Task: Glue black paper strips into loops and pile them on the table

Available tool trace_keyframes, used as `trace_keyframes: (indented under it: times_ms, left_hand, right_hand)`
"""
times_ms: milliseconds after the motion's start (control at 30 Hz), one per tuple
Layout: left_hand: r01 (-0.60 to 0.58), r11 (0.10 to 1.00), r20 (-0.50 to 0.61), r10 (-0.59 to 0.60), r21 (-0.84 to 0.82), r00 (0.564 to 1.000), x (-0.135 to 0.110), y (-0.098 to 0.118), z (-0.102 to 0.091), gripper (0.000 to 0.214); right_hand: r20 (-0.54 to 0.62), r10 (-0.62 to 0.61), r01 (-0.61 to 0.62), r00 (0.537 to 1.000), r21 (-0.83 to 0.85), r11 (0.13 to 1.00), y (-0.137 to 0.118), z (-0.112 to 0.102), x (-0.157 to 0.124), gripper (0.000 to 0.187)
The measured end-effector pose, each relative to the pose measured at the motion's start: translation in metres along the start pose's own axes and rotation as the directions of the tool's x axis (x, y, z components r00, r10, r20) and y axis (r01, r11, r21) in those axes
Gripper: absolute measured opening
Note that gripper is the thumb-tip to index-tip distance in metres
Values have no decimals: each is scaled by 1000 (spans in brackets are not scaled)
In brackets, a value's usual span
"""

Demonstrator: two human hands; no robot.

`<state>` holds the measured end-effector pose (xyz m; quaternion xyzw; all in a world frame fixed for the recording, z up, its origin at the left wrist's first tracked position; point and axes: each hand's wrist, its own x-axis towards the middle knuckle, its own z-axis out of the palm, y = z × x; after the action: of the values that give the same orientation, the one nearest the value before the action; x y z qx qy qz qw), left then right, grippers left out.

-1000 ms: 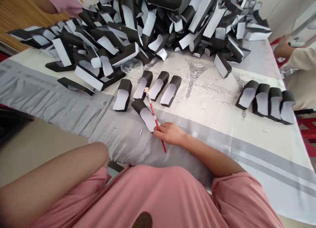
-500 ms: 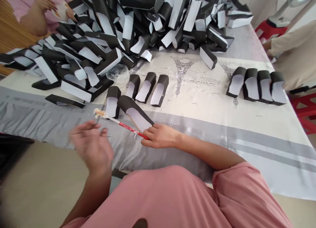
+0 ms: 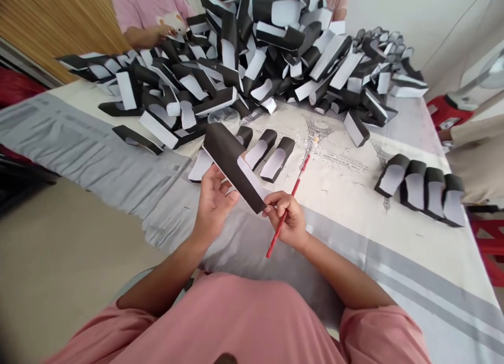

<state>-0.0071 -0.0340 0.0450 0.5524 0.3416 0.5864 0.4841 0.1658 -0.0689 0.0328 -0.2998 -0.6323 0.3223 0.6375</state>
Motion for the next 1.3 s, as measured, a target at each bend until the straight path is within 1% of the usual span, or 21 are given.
trace_keyframes:
  times_ms: [67, 233, 367, 500, 567, 633, 700, 767, 833, 900, 933, 1000, 1067, 1133, 1200, 1300]
  left_hand:
    - [9, 1000, 5, -8, -24, 1000, 0, 0, 2, 63]
    - [78, 994, 22, -76, -79, 997, 0, 1, 3, 63]
    - [93, 991, 24, -91, -94, 996, 1, 2, 4, 63]
    - [131, 980, 12, -130, -149, 991, 2, 1, 5, 62]
    - [197, 953, 42, -192, -231, 980, 4, 0, 6, 61]
    - [292, 897, 97, -276, -333, 956, 7, -3, 9, 60]
    - [390, 812, 146, -363, -434, 920, 12, -5, 13, 58]
    - [480, 693, 180, -461, -537, 869, 17, -6, 14, 51]
    - [551, 546, 227, -550, -631, 804, 21, -6, 12, 44]
    - [582, 424, 266, -601, -694, 754, 24, -6, 7, 40]
    - [589, 385, 279, -614, -711, 739, 25, -6, 3, 39]
    - [590, 352, 284, -628, -727, 724, 25, -6, -3, 37]
    - [596, 347, 283, -638, -724, 716, 24, -8, -8, 36]
    - [614, 374, 283, -643, -695, 711, 23, -11, -11, 35]
    - [644, 452, 275, -643, -617, 715, 22, -14, -12, 35]
    - [649, 622, 259, -603, -438, 754, 22, -18, -10, 38]
  right_hand:
    - [1, 13, -13, 1000, 7, 1000, 0, 0, 0, 31]
    - [-2, 46, -46, 999, -18, 999, 2, 0, -1, 31]
    - [-14, 59, -60, 998, -32, 998, 4, 1, -2, 32]
    - [-7, 45, -45, 999, -32, 998, 4, 1, -1, 30]
    - [2, 8, -8, 1000, -114, 993, 5, 1, 0, 31]
    - [63, -58, 73, 996, -259, 963, 6, 1, -1, 31]
    - [179, -124, 185, 976, -380, 906, 5, 2, -2, 32]
    - [265, -193, 292, 945, -413, 863, 3, 4, -3, 31]
    - [281, -280, 377, 918, -397, 837, -3, 4, -2, 31]
    - [269, -341, 425, 901, -386, 819, -10, 2, 1, 32]
    - [255, -349, 426, 902, -387, 818, -13, 0, 3, 32]
    - [217, -330, 392, 919, -390, 833, -18, -4, 7, 32]
    - [174, -303, 348, 937, -389, 853, -20, -8, 10, 31]
    - [154, -291, 329, 944, -385, 862, -20, -10, 12, 31]
    - [150, -294, 330, 944, -375, 866, -19, -11, 12, 31]
    - [171, -301, 344, 938, -380, 859, -16, -10, 11, 29]
